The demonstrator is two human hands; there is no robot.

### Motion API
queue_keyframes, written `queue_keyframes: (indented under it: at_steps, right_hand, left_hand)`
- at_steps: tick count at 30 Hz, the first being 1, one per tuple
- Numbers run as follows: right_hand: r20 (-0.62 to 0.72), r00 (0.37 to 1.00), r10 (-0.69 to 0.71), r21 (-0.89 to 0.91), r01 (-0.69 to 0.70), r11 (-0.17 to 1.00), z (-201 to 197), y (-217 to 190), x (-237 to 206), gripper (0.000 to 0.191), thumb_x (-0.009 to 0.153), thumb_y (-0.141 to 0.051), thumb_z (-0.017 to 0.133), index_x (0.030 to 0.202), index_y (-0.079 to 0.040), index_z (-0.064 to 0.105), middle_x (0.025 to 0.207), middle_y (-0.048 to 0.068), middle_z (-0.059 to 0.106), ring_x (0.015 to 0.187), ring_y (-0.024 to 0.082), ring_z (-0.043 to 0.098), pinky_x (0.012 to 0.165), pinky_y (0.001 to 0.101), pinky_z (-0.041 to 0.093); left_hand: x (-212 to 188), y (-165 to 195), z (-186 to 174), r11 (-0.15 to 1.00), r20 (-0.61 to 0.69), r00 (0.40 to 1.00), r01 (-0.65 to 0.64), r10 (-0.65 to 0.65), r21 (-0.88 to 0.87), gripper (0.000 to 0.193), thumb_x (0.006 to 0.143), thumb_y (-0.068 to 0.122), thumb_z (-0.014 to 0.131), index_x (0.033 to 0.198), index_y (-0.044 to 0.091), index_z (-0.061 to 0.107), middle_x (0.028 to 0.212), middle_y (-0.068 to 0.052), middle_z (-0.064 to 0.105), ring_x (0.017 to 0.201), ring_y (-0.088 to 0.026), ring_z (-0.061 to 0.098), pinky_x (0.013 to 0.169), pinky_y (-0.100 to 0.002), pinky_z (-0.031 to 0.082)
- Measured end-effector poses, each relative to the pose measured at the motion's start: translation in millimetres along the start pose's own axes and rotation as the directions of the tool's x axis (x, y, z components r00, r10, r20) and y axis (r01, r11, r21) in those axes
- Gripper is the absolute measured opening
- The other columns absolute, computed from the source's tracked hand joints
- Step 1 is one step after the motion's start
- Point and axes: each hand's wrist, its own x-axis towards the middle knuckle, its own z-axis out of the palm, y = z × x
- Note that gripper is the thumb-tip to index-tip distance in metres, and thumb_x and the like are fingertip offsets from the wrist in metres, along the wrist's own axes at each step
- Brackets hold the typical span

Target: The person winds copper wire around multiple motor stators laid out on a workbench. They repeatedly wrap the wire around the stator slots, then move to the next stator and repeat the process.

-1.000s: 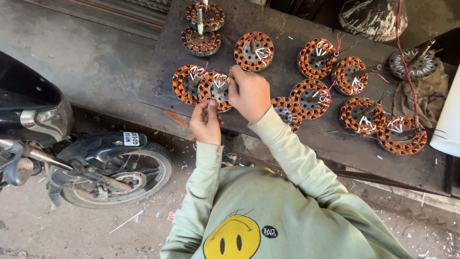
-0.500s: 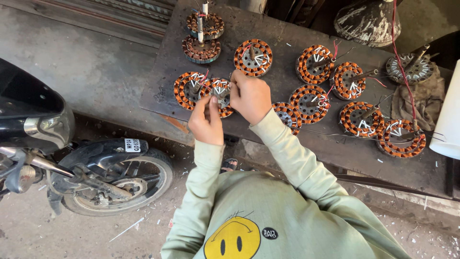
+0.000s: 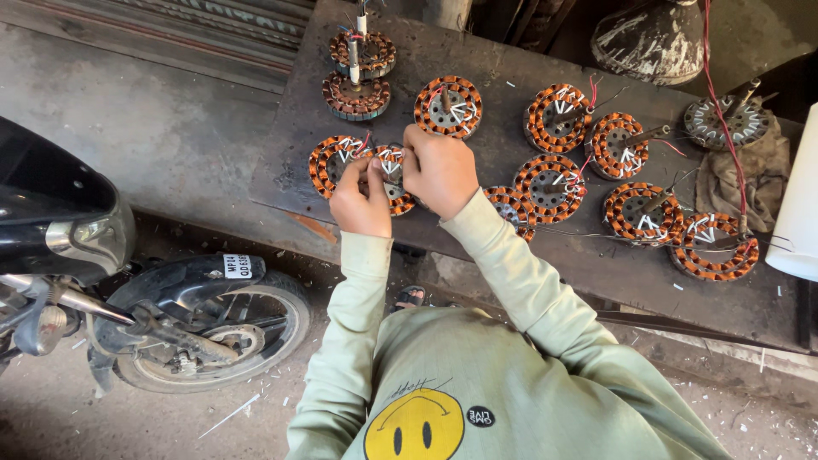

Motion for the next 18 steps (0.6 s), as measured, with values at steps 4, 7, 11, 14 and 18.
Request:
queue_keyframes:
  at_steps: [4, 7, 11, 14, 18]
  right_hand:
    - [-0.006, 1.000, 0.006, 0.019, -0.006, 1.000, -1.5, -2.7, -0.4, 0.004, 0.088, -0.010, 0.065, 0.088, -0.007, 0.062, 0.071, 0.012, 0.068, 0.065, 0.034, 0.067, 0.058, 0.0454, 0.050]
    - [-0.013, 1.000, 0.004, 0.038, -0.004, 0.999, -1.7, -3.8, -0.5, 0.004, 0.088, -0.009, 0.065, 0.089, -0.007, 0.062, 0.071, 0.011, 0.067, 0.065, 0.033, 0.067, 0.057, 0.0444, 0.050]
    - [-0.032, 0.999, -0.023, 0.041, 0.024, 0.999, -0.2, -3.8, -0.1, 0.005, 0.088, -0.008, 0.066, 0.089, -0.006, 0.061, 0.073, 0.011, 0.068, 0.066, 0.033, 0.068, 0.057, 0.0434, 0.050]
    - [-0.010, 1.000, -0.008, 0.039, 0.008, 0.999, 0.6, -3.2, 0.6, 0.005, 0.088, -0.008, 0.066, 0.089, -0.006, 0.061, 0.072, 0.011, 0.067, 0.065, 0.033, 0.067, 0.057, 0.0439, 0.050]
    - [-0.016, 1.000, -0.019, 0.039, 0.020, 0.999, 0.3, -3.2, 1.6, 0.005, 0.087, -0.007, 0.066, 0.088, -0.006, 0.061, 0.072, 0.011, 0.067, 0.067, 0.033, 0.067, 0.057, 0.0445, 0.050]
  left_hand:
    - [1.4, -1.9, 0.9, 1.000, -0.011, 1.000, 0.014, -0.014, 0.007, 0.018, 0.101, 0.017, 0.068, 0.103, 0.000, 0.073, 0.073, -0.006, 0.072, 0.058, -0.011, 0.065, 0.056, -0.027, 0.050]
    - [1.7, -1.3, 0.6, 0.999, -0.006, 0.999, 0.042, -0.042, 0.030, 0.018, 0.101, 0.017, 0.068, 0.102, 0.000, 0.074, 0.071, -0.006, 0.072, 0.056, -0.011, 0.062, 0.055, -0.027, 0.048]
    - [2.6, 0.6, -0.2, 0.999, -0.005, 1.000, 0.026, -0.026, 0.019, 0.018, 0.101, 0.017, 0.068, 0.102, 0.000, 0.073, 0.072, -0.006, 0.072, 0.057, -0.009, 0.063, 0.055, -0.026, 0.049]
    - [3.9, 1.6, 0.1, 1.000, 0.001, 1.000, 0.020, -0.020, 0.017, 0.018, 0.101, 0.018, 0.069, 0.103, 0.000, 0.074, 0.072, -0.005, 0.072, 0.057, -0.009, 0.062, 0.055, -0.026, 0.048]
    - [4.9, 1.2, 0.4, 1.000, 0.006, 1.000, 0.025, -0.025, 0.008, 0.018, 0.100, 0.018, 0.068, 0.103, 0.000, 0.074, 0.072, -0.005, 0.072, 0.058, -0.009, 0.063, 0.055, -0.026, 0.049]
